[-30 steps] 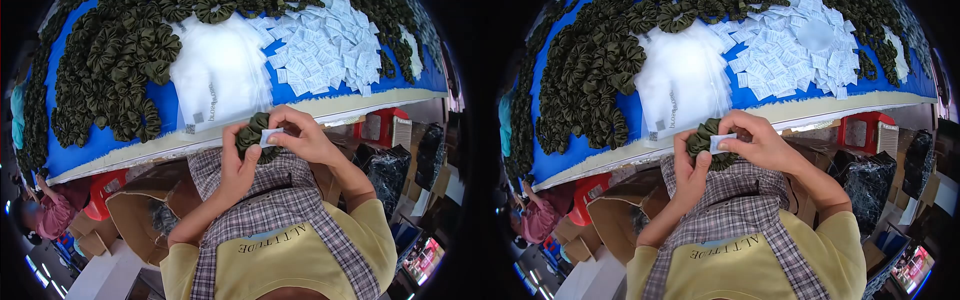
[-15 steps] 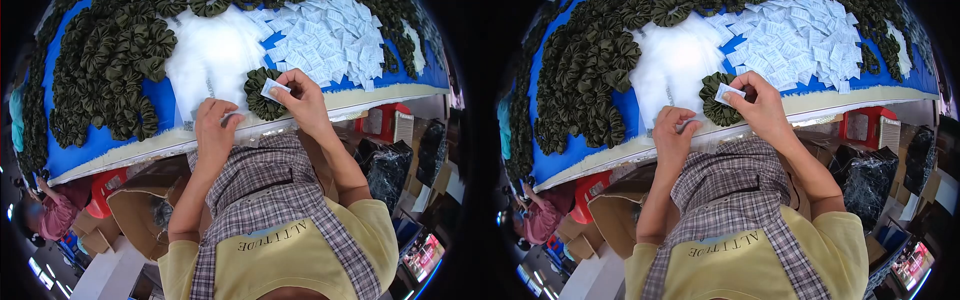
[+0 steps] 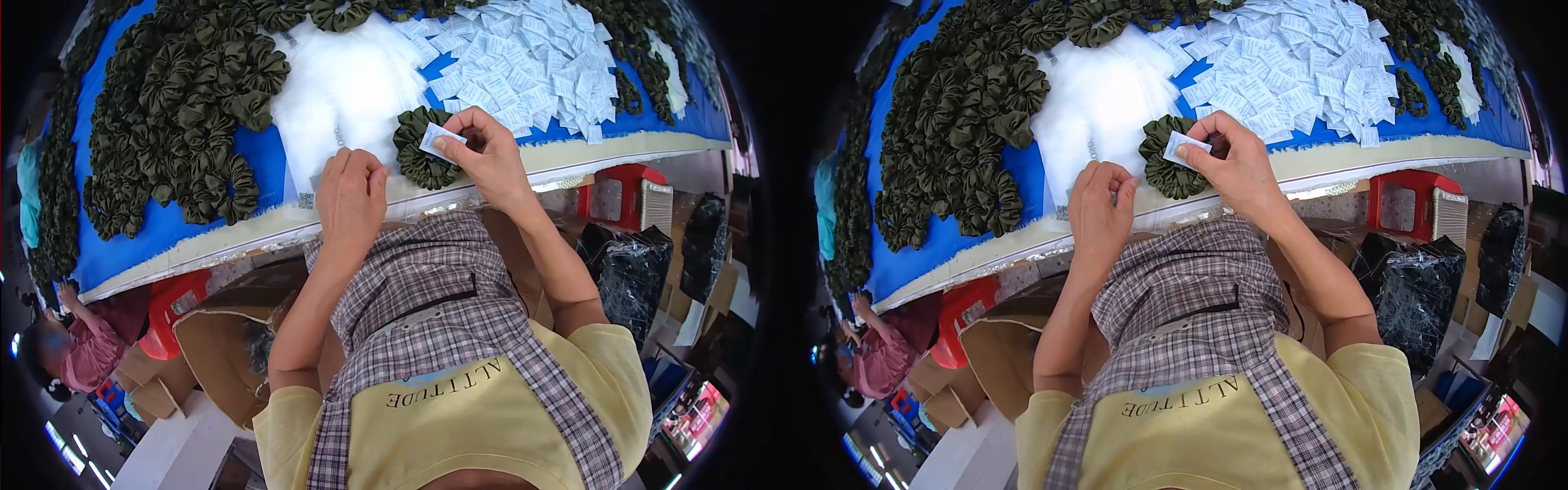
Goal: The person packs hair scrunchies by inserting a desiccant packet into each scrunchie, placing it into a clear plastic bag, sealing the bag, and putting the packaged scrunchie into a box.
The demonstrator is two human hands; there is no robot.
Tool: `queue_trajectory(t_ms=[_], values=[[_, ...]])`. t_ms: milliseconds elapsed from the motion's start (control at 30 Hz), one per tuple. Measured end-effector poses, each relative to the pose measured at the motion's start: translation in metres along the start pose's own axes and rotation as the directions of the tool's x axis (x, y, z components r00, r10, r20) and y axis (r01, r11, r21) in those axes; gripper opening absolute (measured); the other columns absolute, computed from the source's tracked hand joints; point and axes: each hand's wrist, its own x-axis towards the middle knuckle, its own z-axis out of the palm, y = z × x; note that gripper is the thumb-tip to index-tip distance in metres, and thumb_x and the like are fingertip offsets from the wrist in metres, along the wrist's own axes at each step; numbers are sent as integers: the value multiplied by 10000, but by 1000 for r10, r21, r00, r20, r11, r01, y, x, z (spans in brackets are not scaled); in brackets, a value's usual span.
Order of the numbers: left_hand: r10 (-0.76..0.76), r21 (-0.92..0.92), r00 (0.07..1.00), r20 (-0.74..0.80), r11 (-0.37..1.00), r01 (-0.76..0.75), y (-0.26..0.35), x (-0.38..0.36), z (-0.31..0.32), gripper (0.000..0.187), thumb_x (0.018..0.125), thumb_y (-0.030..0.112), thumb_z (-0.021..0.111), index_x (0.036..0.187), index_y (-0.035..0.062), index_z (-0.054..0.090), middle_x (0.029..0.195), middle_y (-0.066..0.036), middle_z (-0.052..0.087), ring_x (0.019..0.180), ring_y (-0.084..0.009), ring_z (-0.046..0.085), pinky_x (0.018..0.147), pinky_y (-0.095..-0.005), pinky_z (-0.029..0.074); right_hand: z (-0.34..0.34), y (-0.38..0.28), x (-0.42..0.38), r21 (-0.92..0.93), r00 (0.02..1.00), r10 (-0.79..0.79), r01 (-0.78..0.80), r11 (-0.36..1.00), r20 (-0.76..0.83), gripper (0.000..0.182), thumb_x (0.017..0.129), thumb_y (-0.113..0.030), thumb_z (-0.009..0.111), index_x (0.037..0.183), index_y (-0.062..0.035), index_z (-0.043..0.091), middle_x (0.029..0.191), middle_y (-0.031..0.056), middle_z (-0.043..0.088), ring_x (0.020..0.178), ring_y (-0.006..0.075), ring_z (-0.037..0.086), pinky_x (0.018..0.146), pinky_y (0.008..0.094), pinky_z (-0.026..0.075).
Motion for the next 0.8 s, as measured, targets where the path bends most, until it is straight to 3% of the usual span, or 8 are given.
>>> queue_trajectory(t_ms=[100, 200, 300, 433, 600, 633, 767, 800], values=[[-215, -198, 977, -7, 957, 210, 5, 4, -3, 105, 840, 28, 691, 888, 56, 602, 840, -56, 524, 700, -220, 495, 645, -312, 434, -1, -2, -2, 58, 1000, 5, -6, 998, 25, 152, 871, -27, 747, 992, -41, 656, 841, -8, 617, 732, 60, 506, 687, 191, 413], [-175, -271, 981, -89, 952, 145, -1, 0, 0, 95, 850, 23, 682, 883, 52, 598, 840, -62, 523, 710, -225, 493, 646, -313, 431, 6, -9, -11, 15, 992, -89, 88, 996, 85, 189, 837, -26, 737, 993, -44, 631, 811, 5, 602, 690, 102, 493, 640, 233, 418], [-134, -340, 976, -169, 938, 70, -4, -2, 2, 87, 860, 18, 673, 878, 48, 593, 840, -68, 523, 719, -231, 492, 646, -313, 427, 13, -18, -13, -118, 968, -144, 171, 978, 204, 325, 819, -29, 722, 1124, -44, 612, 903, 44, 627, 724, 145, 526, 664, 265, 448], [195, -177, 958, -210, 956, -233, -2, -8, 0, 77, 901, 39, 660, 873, 38, 589, 855, -55, 529, 751, -214, 508, 667, -327, 428, 24, -25, -4, -202, 893, -405, 440, 875, 194, 537, 843, 14, 687, 1352, -86, 548, 1042, 43, 607, 863, 143, 548, 743, 246, 454], [491, 124, 835, -250, 871, -475, -7, -18, 5, 186, 906, 54, 656, 1081, 33, 594, 894, -47, 549, 786, -226, 524, 732, -344, 452, 28, -8, 9, -181, 871, -276, 372, 910, 406, 618, 865, 20, 668, 1447, -99, 496, 1077, 58, 621, 909, 138, 554, 769, 244, 453], [489, 126, 834, -255, 872, -473, -7, -22, 7, 186, 906, 54, 656, 1081, 33, 594, 894, -47, 549, 786, -226, 524, 732, -344, 452, 28, -7, 9, -183, 869, -277, 376, 908, 410, 618, 865, 20, 668, 1447, -99, 496, 1077, 58, 621, 909, 138, 554, 769, 244, 453], [216, 305, 832, -512, 951, -60, 1, -44, 18, 477, 891, 53, 656, 1331, 29, 472, 939, -63, 571, 816, -246, 539, 808, -374, 470, 29, -2, -4, 159, 982, -62, 33, 987, 180, 622, 888, 17, 665, 1470, -90, 471, 1120, 82, 641, 927, 130, 570, 798, 236, 454], [211, 303, 833, -512, 952, -55, 1, -45, 18, 477, 891, 53, 656, 1331, 29, 472, 939, -63, 571, 816, -246, 539, 808, -374, 470, 31, -2, -6, 156, 981, -58, 29, 987, 185, 622, 888, 17, 665, 1470, -90, 471, 1120, 82, 641, 927, 130, 570, 798, 236, 454]])
